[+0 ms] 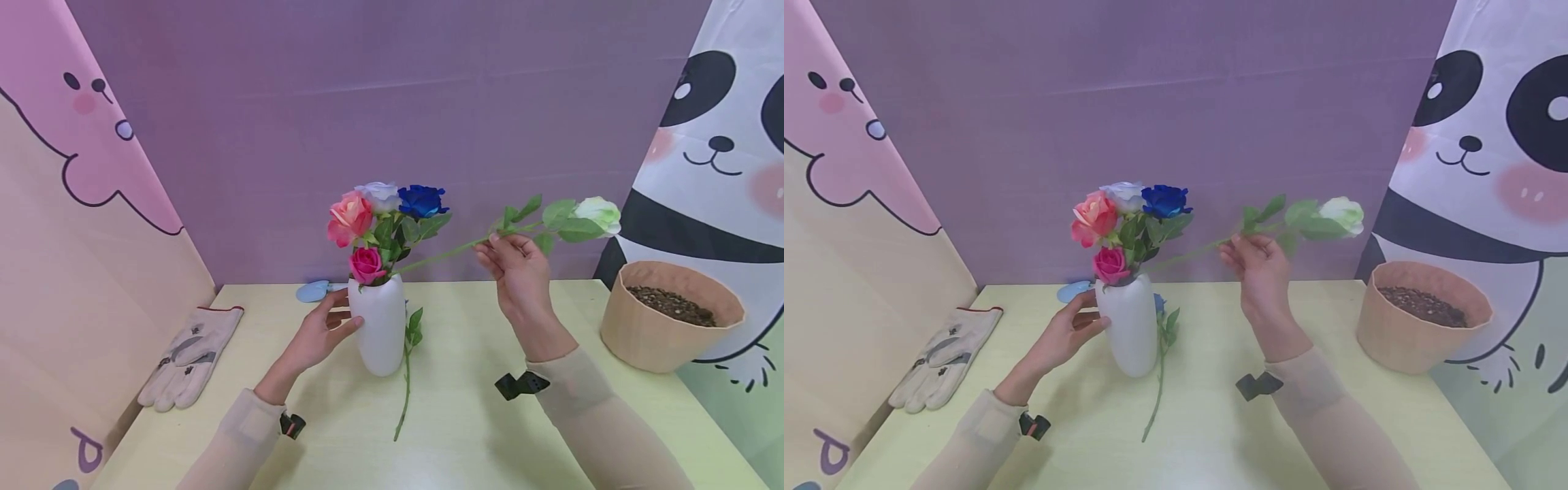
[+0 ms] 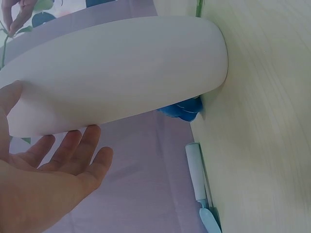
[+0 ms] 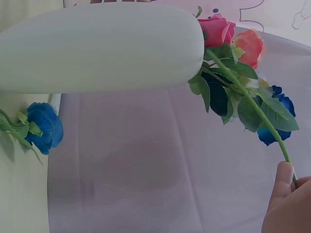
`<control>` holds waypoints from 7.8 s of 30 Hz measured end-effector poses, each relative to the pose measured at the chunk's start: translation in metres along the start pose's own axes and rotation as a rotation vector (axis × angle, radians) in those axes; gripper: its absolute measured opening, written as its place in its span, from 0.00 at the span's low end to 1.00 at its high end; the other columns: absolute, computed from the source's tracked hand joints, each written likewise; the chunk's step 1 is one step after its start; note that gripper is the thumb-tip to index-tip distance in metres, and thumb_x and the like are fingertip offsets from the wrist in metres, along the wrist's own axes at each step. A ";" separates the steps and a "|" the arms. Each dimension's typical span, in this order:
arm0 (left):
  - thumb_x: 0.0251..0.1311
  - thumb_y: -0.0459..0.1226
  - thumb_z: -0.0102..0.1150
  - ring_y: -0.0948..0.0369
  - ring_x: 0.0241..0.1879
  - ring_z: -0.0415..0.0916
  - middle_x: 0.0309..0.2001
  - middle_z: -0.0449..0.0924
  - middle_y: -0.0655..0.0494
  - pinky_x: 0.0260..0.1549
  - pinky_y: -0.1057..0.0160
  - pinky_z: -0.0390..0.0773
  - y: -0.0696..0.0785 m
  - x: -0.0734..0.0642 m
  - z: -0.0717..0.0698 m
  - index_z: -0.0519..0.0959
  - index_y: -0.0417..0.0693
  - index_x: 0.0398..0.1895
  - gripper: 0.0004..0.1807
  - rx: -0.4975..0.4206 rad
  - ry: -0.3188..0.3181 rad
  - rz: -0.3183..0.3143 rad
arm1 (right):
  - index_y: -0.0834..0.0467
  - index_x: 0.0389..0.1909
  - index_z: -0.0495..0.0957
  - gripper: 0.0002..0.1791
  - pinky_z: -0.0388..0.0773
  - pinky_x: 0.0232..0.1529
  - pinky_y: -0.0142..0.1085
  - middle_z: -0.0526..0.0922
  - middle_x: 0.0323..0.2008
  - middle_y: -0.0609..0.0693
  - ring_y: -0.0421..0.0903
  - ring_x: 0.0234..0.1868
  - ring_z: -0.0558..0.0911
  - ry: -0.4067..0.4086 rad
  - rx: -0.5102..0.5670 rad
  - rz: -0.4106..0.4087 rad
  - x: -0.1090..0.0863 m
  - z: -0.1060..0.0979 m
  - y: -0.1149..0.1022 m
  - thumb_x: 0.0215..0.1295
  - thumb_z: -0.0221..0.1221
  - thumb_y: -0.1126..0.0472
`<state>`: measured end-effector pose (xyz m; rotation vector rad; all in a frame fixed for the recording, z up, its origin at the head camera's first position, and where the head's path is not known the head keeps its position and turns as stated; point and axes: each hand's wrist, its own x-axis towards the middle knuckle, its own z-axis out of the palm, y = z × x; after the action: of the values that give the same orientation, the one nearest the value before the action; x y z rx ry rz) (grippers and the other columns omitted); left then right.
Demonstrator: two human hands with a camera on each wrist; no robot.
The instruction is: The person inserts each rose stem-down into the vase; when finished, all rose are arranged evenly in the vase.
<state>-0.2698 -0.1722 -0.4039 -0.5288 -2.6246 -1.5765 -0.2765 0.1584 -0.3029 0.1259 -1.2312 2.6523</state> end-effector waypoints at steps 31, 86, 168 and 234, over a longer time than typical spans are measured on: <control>0.65 0.48 0.64 0.44 0.65 0.74 0.66 0.71 0.46 0.67 0.42 0.72 0.003 -0.002 0.001 0.62 0.52 0.73 0.36 -0.008 -0.003 -0.022 | 0.59 0.42 0.71 0.06 0.86 0.44 0.31 0.87 0.31 0.46 0.40 0.35 0.89 -0.102 -0.192 0.010 -0.005 0.030 0.054 0.72 0.58 0.63; 0.65 0.50 0.64 0.43 0.65 0.73 0.66 0.71 0.46 0.67 0.43 0.72 0.002 0.000 0.001 0.62 0.52 0.73 0.37 -0.007 0.002 -0.036 | 0.63 0.47 0.80 0.12 0.87 0.39 0.33 0.87 0.30 0.39 0.38 0.34 0.89 -0.117 -0.507 -0.015 0.013 0.048 0.082 0.68 0.64 0.61; 0.65 0.49 0.64 0.44 0.65 0.74 0.67 0.71 0.45 0.67 0.40 0.71 0.004 -0.001 -0.002 0.61 0.52 0.74 0.38 0.003 0.005 -0.002 | 0.61 0.55 0.78 0.19 0.76 0.27 0.33 0.85 0.43 0.55 0.47 0.32 0.82 -0.293 -0.923 0.216 0.003 -0.016 0.109 0.70 0.61 0.55; 0.64 0.51 0.65 0.40 0.66 0.71 0.66 0.71 0.46 0.67 0.41 0.70 0.001 -0.001 -0.001 0.62 0.56 0.74 0.38 -0.032 -0.001 -0.058 | 0.59 0.34 0.79 0.14 0.75 0.18 0.33 0.83 0.19 0.49 0.42 0.17 0.81 -0.478 -1.343 0.358 -0.030 -0.056 0.189 0.53 0.74 0.59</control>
<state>-0.2684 -0.1729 -0.4029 -0.4596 -2.6422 -1.6374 -0.2902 0.0782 -0.4851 0.3241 -3.0696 1.4448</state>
